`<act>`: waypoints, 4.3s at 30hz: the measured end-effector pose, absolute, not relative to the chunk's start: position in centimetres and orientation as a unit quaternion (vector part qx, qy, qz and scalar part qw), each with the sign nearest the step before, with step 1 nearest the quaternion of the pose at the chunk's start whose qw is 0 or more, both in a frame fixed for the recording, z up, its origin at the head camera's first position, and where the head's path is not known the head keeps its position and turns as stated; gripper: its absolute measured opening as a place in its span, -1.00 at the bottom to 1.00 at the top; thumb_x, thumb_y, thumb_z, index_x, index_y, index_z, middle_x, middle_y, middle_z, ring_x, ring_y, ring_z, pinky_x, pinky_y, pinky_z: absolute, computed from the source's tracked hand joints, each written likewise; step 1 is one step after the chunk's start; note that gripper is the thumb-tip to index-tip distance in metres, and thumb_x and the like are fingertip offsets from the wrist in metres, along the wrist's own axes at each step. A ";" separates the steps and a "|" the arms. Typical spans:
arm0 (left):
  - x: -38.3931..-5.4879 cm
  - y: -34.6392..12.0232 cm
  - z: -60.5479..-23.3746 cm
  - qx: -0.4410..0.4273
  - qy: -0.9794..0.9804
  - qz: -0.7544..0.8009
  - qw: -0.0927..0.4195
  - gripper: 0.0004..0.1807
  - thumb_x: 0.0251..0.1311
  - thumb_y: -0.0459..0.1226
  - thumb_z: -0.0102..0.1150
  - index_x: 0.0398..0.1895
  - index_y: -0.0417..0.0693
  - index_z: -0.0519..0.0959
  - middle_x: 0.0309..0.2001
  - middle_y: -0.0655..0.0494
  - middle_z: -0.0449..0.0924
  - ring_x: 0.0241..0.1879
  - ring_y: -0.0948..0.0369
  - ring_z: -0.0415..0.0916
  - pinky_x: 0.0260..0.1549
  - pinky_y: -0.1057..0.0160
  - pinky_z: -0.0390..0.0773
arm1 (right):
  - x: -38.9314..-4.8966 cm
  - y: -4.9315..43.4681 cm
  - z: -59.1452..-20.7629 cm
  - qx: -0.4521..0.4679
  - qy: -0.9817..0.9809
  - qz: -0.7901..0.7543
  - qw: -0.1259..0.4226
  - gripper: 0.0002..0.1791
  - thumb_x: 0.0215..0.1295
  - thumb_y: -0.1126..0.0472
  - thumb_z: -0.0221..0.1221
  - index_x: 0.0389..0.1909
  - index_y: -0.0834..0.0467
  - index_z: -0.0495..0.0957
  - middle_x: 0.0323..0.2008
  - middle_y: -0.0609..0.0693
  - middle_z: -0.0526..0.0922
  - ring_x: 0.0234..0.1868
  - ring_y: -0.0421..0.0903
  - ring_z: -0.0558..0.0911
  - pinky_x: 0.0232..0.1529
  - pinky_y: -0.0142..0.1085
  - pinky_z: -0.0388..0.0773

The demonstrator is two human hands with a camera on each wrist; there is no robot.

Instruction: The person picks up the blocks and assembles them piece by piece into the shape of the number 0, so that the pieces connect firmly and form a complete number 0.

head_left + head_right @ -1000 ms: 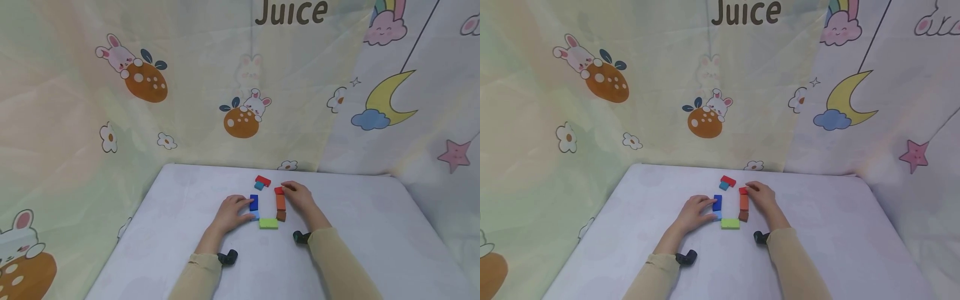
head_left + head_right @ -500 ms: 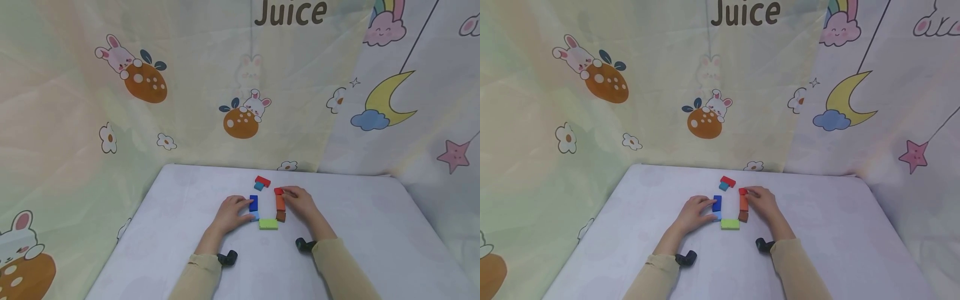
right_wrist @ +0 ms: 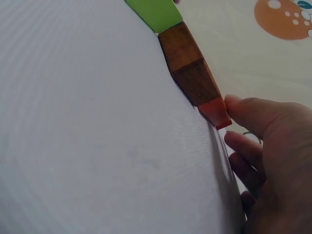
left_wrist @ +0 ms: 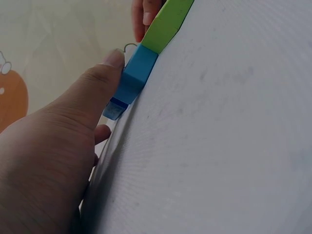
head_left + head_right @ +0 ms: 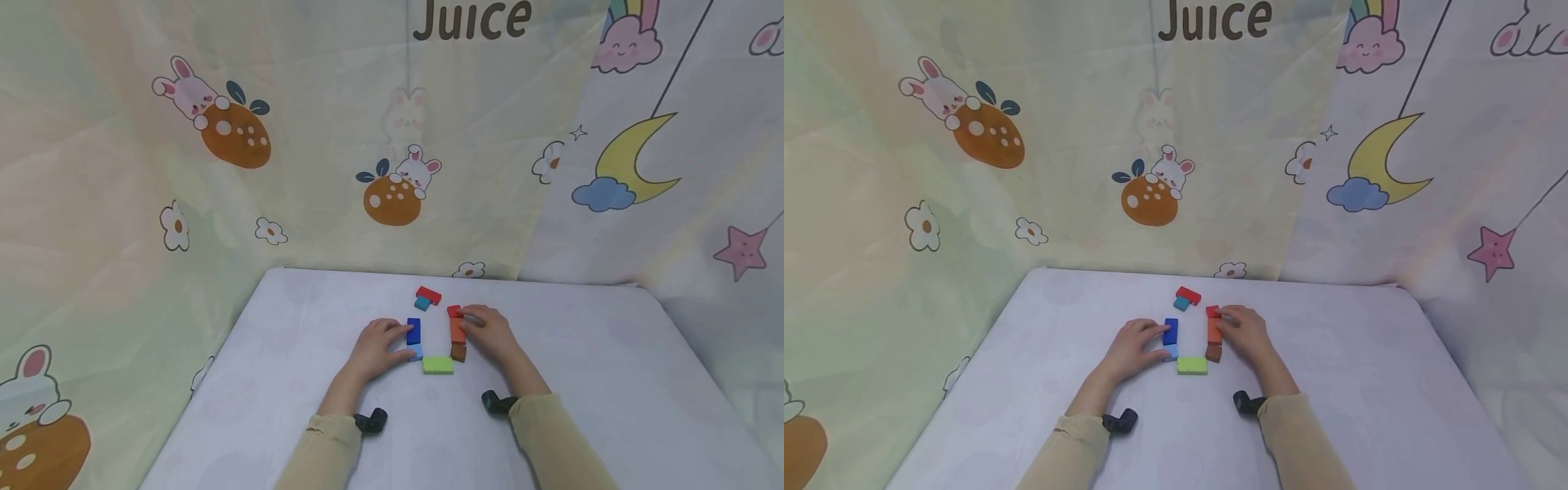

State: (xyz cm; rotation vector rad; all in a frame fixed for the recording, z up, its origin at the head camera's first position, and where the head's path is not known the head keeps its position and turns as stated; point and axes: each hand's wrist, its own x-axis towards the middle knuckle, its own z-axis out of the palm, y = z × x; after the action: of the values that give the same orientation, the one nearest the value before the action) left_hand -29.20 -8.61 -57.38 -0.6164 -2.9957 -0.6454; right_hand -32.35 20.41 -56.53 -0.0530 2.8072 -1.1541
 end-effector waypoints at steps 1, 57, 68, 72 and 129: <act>-29.2 -8.6 -57.4 -0.198 -0.958 -0.206 0.008 -0.30 0.14 0.31 0.17 0.38 0.47 0.39 0.30 0.17 0.44 0.38 0.10 0.26 0.39 -0.03 0.28 | -32.4 20.4 -56.6 -0.018 0.925 -0.377 0.051 -0.53 0.33 -0.05 0.21 0.25 -0.13 0.52 0.36 0.05 0.42 0.45 0.16 0.24 0.35 0.27 0.26; -38.1 -5.3 -54.2 -0.106 -0.944 -0.297 -0.092 -0.69 0.41 -0.02 0.08 0.15 0.39 0.62 0.16 0.05 0.53 0.24 0.02 0.39 0.28 -0.02 0.41 | -32.4 20.7 -56.4 -0.035 0.933 -0.357 0.033 -0.54 0.34 -0.03 0.21 0.24 -0.11 0.53 0.32 0.06 0.48 0.42 0.15 0.30 0.36 0.23 0.27; -37.6 -5.0 -54.0 -0.112 -0.955 -0.261 -0.085 -0.67 0.40 -0.02 0.09 0.18 0.42 0.60 0.14 0.07 0.52 0.19 0.06 0.39 0.19 0.03 0.47 | -32.3 20.6 -56.8 -0.028 0.927 -0.371 0.041 -0.54 0.34 -0.06 0.21 0.25 -0.15 0.52 0.33 0.03 0.46 0.42 0.12 0.30 0.35 0.21 0.30; -37.3 -5.0 -53.8 -0.103 -0.953 -0.273 -0.081 -0.70 0.39 -0.07 0.12 0.14 0.42 0.63 0.12 0.05 0.52 0.18 0.05 0.38 0.16 0.04 0.49 | -32.4 20.6 -56.8 -0.028 0.928 -0.370 0.041 -0.55 0.34 -0.05 0.21 0.24 -0.15 0.52 0.33 0.02 0.46 0.42 0.12 0.30 0.36 0.21 0.29; -37.3 -7.1 -56.3 -0.164 -0.927 -0.331 -0.069 -0.73 0.41 -0.06 0.10 0.09 0.42 0.66 0.28 0.08 0.47 0.39 0.01 0.25 0.41 -0.09 0.23 | -32.3 20.7 -56.8 -0.033 0.932 -0.359 0.034 -0.56 0.35 -0.02 0.20 0.25 -0.14 0.52 0.32 0.02 0.47 0.43 0.11 0.29 0.38 0.21 0.26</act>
State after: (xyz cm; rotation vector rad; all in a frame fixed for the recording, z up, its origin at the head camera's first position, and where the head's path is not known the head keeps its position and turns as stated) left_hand -37.27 -7.12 -56.31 -0.5404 -3.0455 -1.0885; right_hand -32.34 20.70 -56.80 -0.1020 2.8662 -1.1028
